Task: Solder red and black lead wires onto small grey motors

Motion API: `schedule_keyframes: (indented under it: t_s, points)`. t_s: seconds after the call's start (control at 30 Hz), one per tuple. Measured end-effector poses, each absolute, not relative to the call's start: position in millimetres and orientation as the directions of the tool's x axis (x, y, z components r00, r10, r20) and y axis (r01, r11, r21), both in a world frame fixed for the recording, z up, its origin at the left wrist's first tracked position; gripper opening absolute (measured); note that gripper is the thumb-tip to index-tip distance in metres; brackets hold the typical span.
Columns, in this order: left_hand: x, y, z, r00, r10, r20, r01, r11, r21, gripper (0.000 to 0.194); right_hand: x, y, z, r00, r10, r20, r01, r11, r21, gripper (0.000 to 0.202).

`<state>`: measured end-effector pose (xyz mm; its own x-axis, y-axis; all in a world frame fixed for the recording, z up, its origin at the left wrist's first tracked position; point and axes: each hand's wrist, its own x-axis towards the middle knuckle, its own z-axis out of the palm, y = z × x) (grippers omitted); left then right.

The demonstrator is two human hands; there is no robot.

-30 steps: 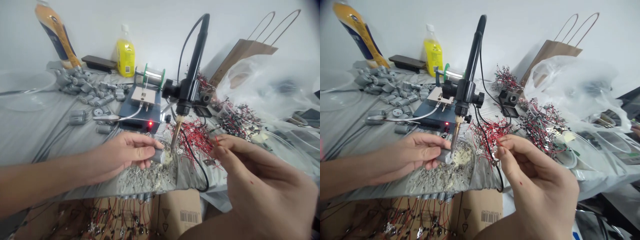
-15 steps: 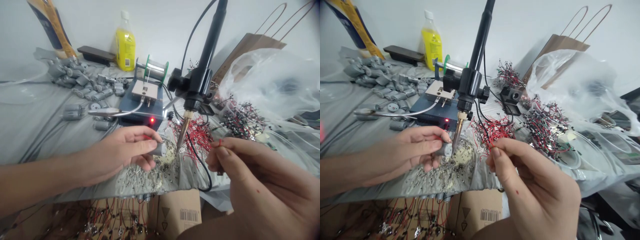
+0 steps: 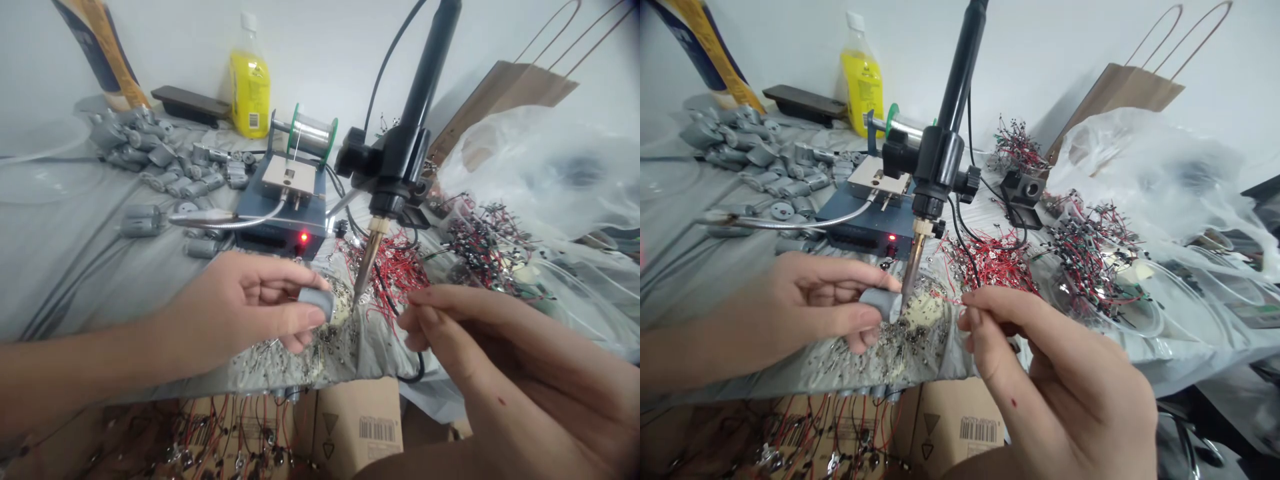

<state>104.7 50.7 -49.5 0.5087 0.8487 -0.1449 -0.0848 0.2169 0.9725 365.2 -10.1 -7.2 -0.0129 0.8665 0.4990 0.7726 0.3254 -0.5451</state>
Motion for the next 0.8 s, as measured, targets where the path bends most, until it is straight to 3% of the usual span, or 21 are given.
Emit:
schedule_keyframes:
  t_s: [0.2,0.53,0.8]
  points:
    - [106.5,44.2,-40.8,0.459,0.887,-0.046,-0.008,0.056,0.998,0.017,357.9,-4.4,-2.4,-0.074,0.839,0.540,0.748,0.405,-0.526,0.011]
    - [111.6,46.2,-40.0,0.420,0.908,0.009,-0.062,0.019,0.998,0.020,351.6,-7.6,0.7,-0.040,0.860,0.509,0.737,0.370,-0.566,0.009]
    - [113.4,45.6,-36.8,0.409,0.912,-0.036,-0.078,0.075,0.994,0.020,348.2,-8.9,-0.8,0.002,0.862,0.507,0.732,0.344,-0.588,0.009]
